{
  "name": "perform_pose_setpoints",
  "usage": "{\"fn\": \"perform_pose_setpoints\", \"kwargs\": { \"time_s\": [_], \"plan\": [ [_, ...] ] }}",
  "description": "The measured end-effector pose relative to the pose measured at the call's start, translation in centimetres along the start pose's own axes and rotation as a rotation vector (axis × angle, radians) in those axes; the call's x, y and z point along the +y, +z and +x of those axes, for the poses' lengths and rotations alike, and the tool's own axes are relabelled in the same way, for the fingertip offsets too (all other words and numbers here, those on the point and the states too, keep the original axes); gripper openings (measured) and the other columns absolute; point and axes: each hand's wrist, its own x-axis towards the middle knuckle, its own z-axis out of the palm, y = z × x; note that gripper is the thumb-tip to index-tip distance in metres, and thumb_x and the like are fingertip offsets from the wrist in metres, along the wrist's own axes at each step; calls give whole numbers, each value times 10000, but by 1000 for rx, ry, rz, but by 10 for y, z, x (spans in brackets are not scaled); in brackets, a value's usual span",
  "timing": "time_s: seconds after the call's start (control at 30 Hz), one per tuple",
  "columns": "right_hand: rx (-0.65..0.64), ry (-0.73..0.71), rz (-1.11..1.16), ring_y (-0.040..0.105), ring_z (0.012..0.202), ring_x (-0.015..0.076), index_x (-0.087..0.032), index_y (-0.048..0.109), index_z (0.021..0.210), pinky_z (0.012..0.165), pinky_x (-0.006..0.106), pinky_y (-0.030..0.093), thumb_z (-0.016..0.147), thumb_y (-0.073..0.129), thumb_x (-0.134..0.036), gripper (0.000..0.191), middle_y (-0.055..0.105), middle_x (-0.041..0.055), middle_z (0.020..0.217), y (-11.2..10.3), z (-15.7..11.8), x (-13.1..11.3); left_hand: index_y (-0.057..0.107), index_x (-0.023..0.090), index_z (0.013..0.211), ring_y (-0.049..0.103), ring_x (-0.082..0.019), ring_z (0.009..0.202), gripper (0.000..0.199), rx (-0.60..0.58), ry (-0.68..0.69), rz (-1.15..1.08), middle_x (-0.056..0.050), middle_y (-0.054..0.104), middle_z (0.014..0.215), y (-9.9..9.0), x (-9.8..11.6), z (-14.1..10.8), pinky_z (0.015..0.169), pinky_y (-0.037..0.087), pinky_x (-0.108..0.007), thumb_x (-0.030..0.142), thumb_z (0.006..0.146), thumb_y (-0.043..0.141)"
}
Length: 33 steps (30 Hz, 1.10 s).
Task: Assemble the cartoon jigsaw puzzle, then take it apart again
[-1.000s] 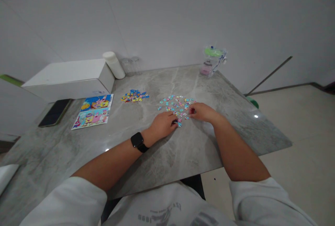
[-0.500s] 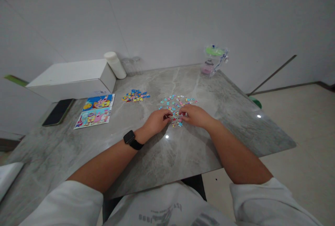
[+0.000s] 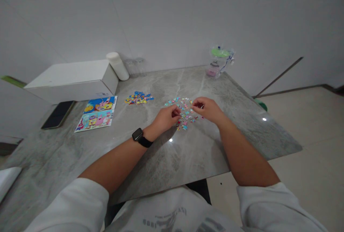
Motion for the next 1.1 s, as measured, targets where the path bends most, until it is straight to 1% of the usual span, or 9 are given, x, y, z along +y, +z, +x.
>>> {"fn": "perform_pose_setpoints", "kwargs": {
  "time_s": [0.07,0.13,0.33,0.57,0.7,0.8,0.9,1.0,1.1],
  "plan": [
    [86,70,-180,612,749,165,-197,729,863,723,288,440,894,708,-293,103,726,39,861,-20,1,16,698,197,912,672,-154,772,71,6,2,42,0,740,840,1,-3,8,722,502,-268,195,851,733],
    [82,170,-353,632,806,186,-198,739,868,751,301,446,883,709,-259,70,744,62,905,-33,1,31,721,200,907,665,-157,781,45,13,13,100,-4,746,850,4,-6,19,722,486,-273,201,863,728],
    [-63,530,-611,691,980,258,-204,786,960,808,334,488,888,661,-208,144,775,126,1075,-28,-1,49,770,200,956,679,-167,824,95,-48,44,167,-22,780,924,26,-3,54,764,495,-281,192,895,698],
    [-163,530,-622,716,976,255,-235,820,1002,839,336,524,845,699,-198,202,788,126,1088,-22,-6,50,818,218,1024,700,-215,956,182,-161,154,338,-58,788,1015,61,18,77,893,536,-335,207,930,662],
    [-123,488,-588,712,1010,248,-235,805,1038,860,334,515,888,684,-227,193,787,112,1105,-25,-6,49,815,225,1112,685,-233,1039,232,-161,230,470,-95,733,1120,66,16,79,946,542,-351,245,961,641],
    [-81,464,-567,705,1023,247,-230,789,1054,858,338,506,909,681,-249,182,783,107,1115,-26,-5,44,770,226,1223,673,-225,1066,298,-81,225,471,-95,682,1198,48,4,77,966,545,-349,222,955,641],
    [-58,421,-554,695,1004,243,-226,784,1043,838,336,493,927,678,-269,163,779,101,1111,-26,-4,37,758,219,1204,666,-223,1050,288,4,190,430,-89,684,1148,12,-19,64,964,545,-355,190,950,625],
    [-55,323,-524,681,963,230,-215,782,1023,821,326,473,947,670,-280,151,772,93,1064,-23,-3,27,758,204,1155,661,-213,981,249,72,152,416,-80,699,1081,-31,-43,36,926,546,-353,210,953,613],
    [-113,130,-425,666,894,197,-209,775,1023,805,303,455,964,666,-277,142,760,77,1014,-15,-5,9,756,214,1121,650,-201,926,234,97,122,428,-69,709,1055,-67,-57,-5,886,545,-344,292,966,600]
  ]
}}
